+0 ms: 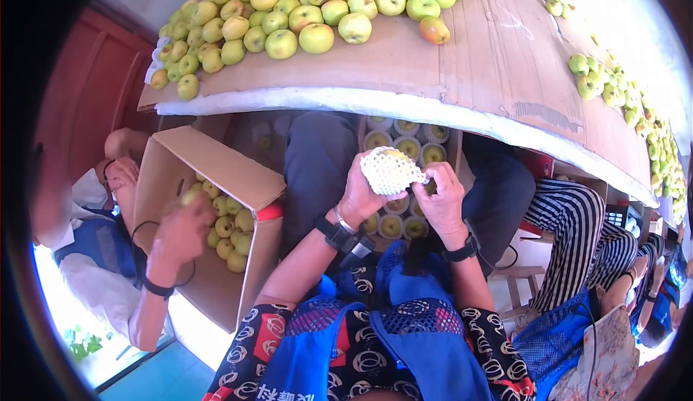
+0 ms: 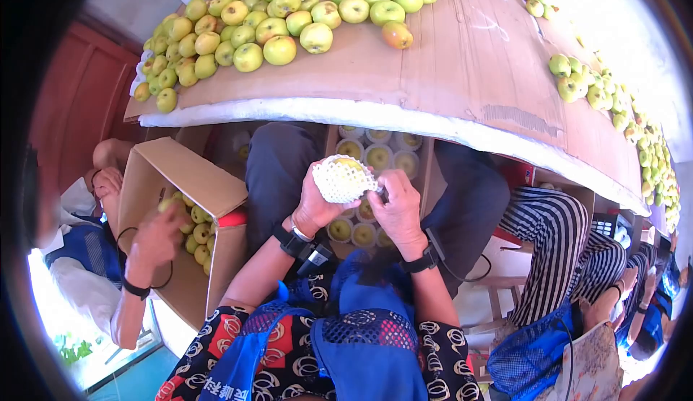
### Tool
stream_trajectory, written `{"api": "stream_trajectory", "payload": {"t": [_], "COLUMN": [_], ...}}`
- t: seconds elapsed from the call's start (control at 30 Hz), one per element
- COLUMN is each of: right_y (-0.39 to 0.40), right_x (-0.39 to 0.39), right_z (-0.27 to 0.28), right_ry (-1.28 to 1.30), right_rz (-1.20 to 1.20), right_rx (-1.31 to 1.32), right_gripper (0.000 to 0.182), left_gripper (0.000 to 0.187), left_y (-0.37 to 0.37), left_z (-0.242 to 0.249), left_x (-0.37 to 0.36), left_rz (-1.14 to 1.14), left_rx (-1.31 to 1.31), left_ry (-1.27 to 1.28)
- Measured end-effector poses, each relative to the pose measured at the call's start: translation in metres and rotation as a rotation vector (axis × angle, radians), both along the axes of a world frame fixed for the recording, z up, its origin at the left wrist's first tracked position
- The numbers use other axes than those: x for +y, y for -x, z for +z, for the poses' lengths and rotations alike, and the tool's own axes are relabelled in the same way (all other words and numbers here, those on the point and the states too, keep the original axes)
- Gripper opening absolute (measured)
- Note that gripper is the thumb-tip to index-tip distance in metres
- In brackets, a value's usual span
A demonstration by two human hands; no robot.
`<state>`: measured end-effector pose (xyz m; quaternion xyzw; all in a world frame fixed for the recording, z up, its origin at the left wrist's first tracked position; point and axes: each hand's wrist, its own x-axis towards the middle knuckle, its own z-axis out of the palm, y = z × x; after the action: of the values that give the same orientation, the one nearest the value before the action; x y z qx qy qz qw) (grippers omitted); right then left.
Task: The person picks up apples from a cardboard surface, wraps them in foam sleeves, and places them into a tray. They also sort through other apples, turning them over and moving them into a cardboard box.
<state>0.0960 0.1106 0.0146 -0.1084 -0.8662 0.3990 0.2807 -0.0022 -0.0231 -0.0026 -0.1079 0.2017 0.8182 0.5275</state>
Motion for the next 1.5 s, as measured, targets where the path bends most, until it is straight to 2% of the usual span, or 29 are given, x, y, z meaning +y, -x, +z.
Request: {"api": "stream_trajectory", "payload": {"t": [0.1,0.13,0.17,0.23,0.27,0.33,0.43,0.53,0.67,0.73,0.77,0.83,0.87,0.93,1.0,1.03,1.1,1.13,1.17,1.23,1.27,1.4,1.47,1.5], "right_y": [0.007,0.006,0.005,0.005,0.005,0.006,0.009,0.01,0.008,0.009,0.012,0.013,0.012,0.007,-0.002,-0.005,-0.011,-0.013,-0.012,-0.004,-0.003,0.01,0.012,0.013], "right_x": [0.002,0.004,0.005,0.004,0.005,0.008,0.005,0.006,-0.001,-0.007,-0.01,-0.016,-0.017,-0.018,-0.016,-0.013,-0.009,-0.004,-0.003,-0.008,-0.01,-0.038,-0.04,-0.041], "right_z": [0.0,-0.002,-0.002,0.005,0.007,0.009,0.011,0.011,0.0,-0.001,0.0,0.005,0.006,0.006,0.004,0.002,-0.002,-0.002,-0.003,0.013,0.006,-0.006,-0.01,-0.012], "right_ry": [-0.004,0.136,0.136,0.313,0.314,0.321,0.383,0.304,0.263,0.002,0.002,-0.189,-0.197,-0.12,0.079,0.076,0.416,0.471,0.47,0.471,0.458,0.555,0.401,0.403], "right_rz": [0.117,0.204,0.203,0.219,0.223,0.273,0.215,0.268,0.236,0.147,0.147,0.077,0.095,0.169,0.254,0.259,0.007,0.012,0.006,0.119,0.203,0.106,0.042,0.043], "right_rx": [0.074,0.018,0.02,-0.003,-0.006,-0.128,-0.224,-0.233,-0.205,-0.049,-0.045,0.135,0.128,0.125,0.081,0.08,-0.026,-0.032,-0.03,0.098,-0.005,-0.043,-0.141,-0.141], "right_gripper": [0.028,0.028,0.028,0.033,0.033,0.04,0.043,0.036,0.028,0.023,0.023,0.023,0.024,0.024,0.028,0.028,0.032,0.058,0.058,0.093,0.114,0.113,0.114,0.114], "left_gripper": [0.049,0.048,0.048,0.042,0.042,0.034,0.029,0.03,0.031,0.032,0.032,0.036,0.036,0.042,0.043,0.045,0.046,0.045,0.045,0.043,0.041,0.041,0.042,0.042], "left_y": [0.001,0.002,0.003,0.002,0.0,-0.005,-0.006,-0.003,-0.006,-0.006,-0.004,-0.003,-0.003,0.0,0.001,0.0,-0.001,-0.001,-0.001,-0.003,-0.004,-0.006,-0.005,-0.005], "left_z": [-0.006,-0.008,-0.01,-0.006,-0.011,-0.021,-0.021,-0.026,-0.022,-0.006,-0.007,-0.01,-0.012,-0.01,-0.003,0.0,-0.003,-0.002,-0.001,0.007,0.009,0.011,0.013,0.01], "left_x": [-0.004,-0.005,-0.005,-0.001,0.001,0.006,0.006,0.005,0.006,0.006,0.005,0.005,0.006,0.006,0.005,0.005,0.003,0.003,0.004,0.006,0.007,0.007,0.003,0.002], "left_rz": [0.047,0.068,0.067,0.085,0.089,0.127,0.167,0.138,0.123,0.115,0.117,0.173,0.173,0.273,0.283,0.293,0.282,0.257,0.229,0.227,0.233,0.199,0.168,0.168], "left_rx": [0.048,0.112,0.114,0.289,0.287,0.418,0.502,0.491,0.488,0.308,0.312,0.164,0.162,0.285,0.245,0.199,0.239,0.26,0.283,0.286,0.29,0.175,0.1,0.101], "left_ry": [0.004,0.025,0.025,0.276,0.277,0.476,0.532,0.579,0.551,0.529,0.529,0.252,0.25,0.075,0.055,0.036,0.036,0.043,0.049,0.051,0.052,-0.069,-0.12,-0.117]}}
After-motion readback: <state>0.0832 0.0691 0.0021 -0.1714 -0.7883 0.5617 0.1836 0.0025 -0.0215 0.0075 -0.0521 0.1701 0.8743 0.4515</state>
